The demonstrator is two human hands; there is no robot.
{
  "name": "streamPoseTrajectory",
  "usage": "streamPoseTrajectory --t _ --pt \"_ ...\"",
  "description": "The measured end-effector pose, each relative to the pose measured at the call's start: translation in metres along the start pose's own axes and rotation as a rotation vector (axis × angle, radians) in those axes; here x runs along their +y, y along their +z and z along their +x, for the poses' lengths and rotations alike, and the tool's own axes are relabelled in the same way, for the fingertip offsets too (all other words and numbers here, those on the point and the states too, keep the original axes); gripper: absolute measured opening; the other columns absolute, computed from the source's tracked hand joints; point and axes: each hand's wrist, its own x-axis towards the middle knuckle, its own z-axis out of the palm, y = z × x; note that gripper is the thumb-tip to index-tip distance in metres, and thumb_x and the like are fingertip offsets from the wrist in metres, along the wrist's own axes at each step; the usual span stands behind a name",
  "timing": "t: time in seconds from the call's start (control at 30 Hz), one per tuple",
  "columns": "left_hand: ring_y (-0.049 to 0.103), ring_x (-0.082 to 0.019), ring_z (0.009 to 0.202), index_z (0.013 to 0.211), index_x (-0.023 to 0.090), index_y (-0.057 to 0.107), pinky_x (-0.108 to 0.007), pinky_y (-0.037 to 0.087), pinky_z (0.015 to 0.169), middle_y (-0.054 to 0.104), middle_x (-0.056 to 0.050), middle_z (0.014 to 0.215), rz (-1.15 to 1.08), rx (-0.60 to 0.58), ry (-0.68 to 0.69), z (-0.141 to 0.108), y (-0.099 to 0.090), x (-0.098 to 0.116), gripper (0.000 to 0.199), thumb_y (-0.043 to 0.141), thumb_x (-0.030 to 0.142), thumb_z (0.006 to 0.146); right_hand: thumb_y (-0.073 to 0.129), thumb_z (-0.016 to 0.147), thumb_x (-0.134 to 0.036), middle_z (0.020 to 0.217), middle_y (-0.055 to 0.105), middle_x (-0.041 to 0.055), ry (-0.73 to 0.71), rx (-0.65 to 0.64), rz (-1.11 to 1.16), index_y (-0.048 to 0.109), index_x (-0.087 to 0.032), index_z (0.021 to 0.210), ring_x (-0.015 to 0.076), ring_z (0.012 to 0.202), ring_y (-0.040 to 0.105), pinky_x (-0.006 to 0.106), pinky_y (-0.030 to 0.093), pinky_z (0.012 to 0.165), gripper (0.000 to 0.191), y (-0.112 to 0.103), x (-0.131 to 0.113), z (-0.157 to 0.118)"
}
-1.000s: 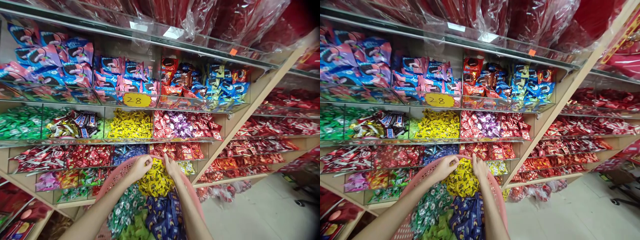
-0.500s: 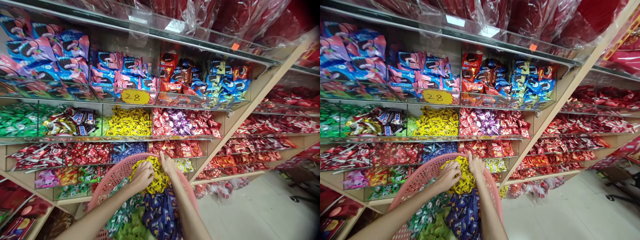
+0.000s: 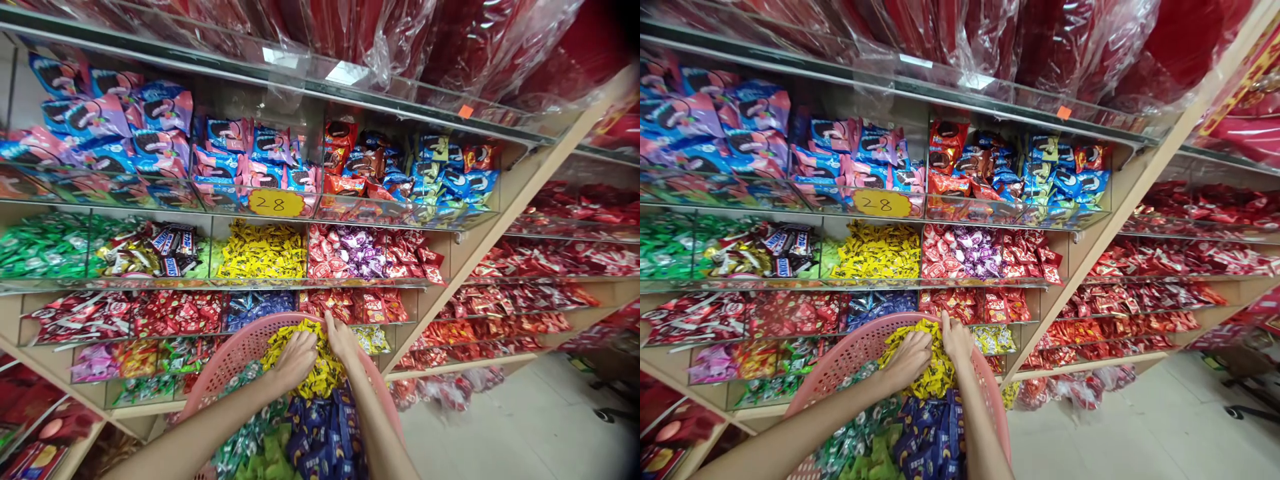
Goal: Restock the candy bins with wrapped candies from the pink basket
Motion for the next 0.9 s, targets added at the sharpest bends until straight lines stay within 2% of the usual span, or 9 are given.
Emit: streamPoseTrajectory --t 0.23,0.37,0.5,0.63,0.7,0.8,0.9 --pt "0.040 -0.018 0.085 0.071 0.016 0.055 -0.030 0.029 0.069 0.046 -0.002 0.083 -0.010 0.014 -0.010 0.001 -0.004 -0.003 0.009 0.050 0.021 0.078 -0.001 0.079 -0.061 0.101 0.061 0.0124 -0.009 -0.002 0.025 0.061 -0.020 0.097 0.0260 0.097 0.054 0.038 0.033 0.082 0.076 -0.003 0.000 -0.003" --pt "0.040 -0.016 0.084 0.071 0.017 0.054 -0.029 0.030 0.070 0.047 -0.002 0.083 -0.077 0.063 -0.026 -0.001 -0.020 -0.004 0.012 0.049 0.023 0.079 0.000 0.079 -0.061 0.100 0.062 0.0127 -0.001 -0.008 0.015 0.061 -0.020 0.097 0.0261 0.096 0.054 0.038 0.033 0.083 0.075 -0.003 -0.003 -0.003" --pt "0.041 -0.015 0.084 0.074 0.018 0.055 -0.029 0.032 0.073 0.048 -0.002 0.087 -0.160 0.207 -0.076 0.004 -0.064 -0.025 0.017 0.044 0.026 0.083 -0.002 0.078 -0.062 0.099 0.062 0.0124 0.001 -0.033 0.010 0.060 -0.021 0.098 0.0257 0.096 0.054 0.037 0.033 0.082 0.078 -0.002 -0.004 -0.002" --pt "0.044 -0.014 0.083 0.076 0.017 0.057 -0.028 0.034 0.076 0.051 -0.002 0.086 -0.219 0.392 -0.125 0.011 -0.120 -0.068 0.020 0.043 0.028 0.083 -0.004 0.077 -0.063 0.098 0.061 0.0125 -0.013 -0.040 0.008 0.060 -0.021 0.098 0.0262 0.096 0.053 0.038 0.033 0.081 0.079 -0.004 -0.008 -0.004" --pt "0.046 -0.014 0.083 0.076 0.016 0.058 -0.027 0.035 0.076 0.051 -0.003 0.086 -0.215 0.467 -0.165 0.012 -0.136 -0.087 0.022 0.042 0.030 0.083 -0.004 0.078 -0.062 0.099 0.061 0.0126 -0.029 -0.035 0.003 0.060 -0.020 0.097 0.0261 0.097 0.053 0.038 0.033 0.081 0.079 -0.007 -0.013 -0.005" --pt "0.049 -0.012 0.075 0.071 0.016 0.057 -0.023 0.037 0.071 0.053 -0.003 0.080 -0.250 0.469 -0.188 0.004 -0.136 -0.101 0.029 0.038 0.032 0.085 -0.003 0.079 -0.060 0.099 0.061 0.0127 -0.051 -0.034 -0.019 0.060 -0.020 0.098 0.0255 0.098 0.053 0.038 0.032 0.082 0.077 -0.009 -0.024 -0.005" --pt "0.049 -0.011 0.069 0.065 0.016 0.056 -0.022 0.037 0.069 0.054 -0.002 0.072 -0.227 0.333 -0.121 -0.007 -0.114 -0.096 0.034 0.035 0.032 0.086 -0.003 0.079 -0.060 0.101 0.061 0.0121 -0.065 -0.036 -0.041 0.059 -0.021 0.099 0.0249 0.099 0.052 0.038 0.032 0.083 0.076 -0.010 -0.036 -0.006"
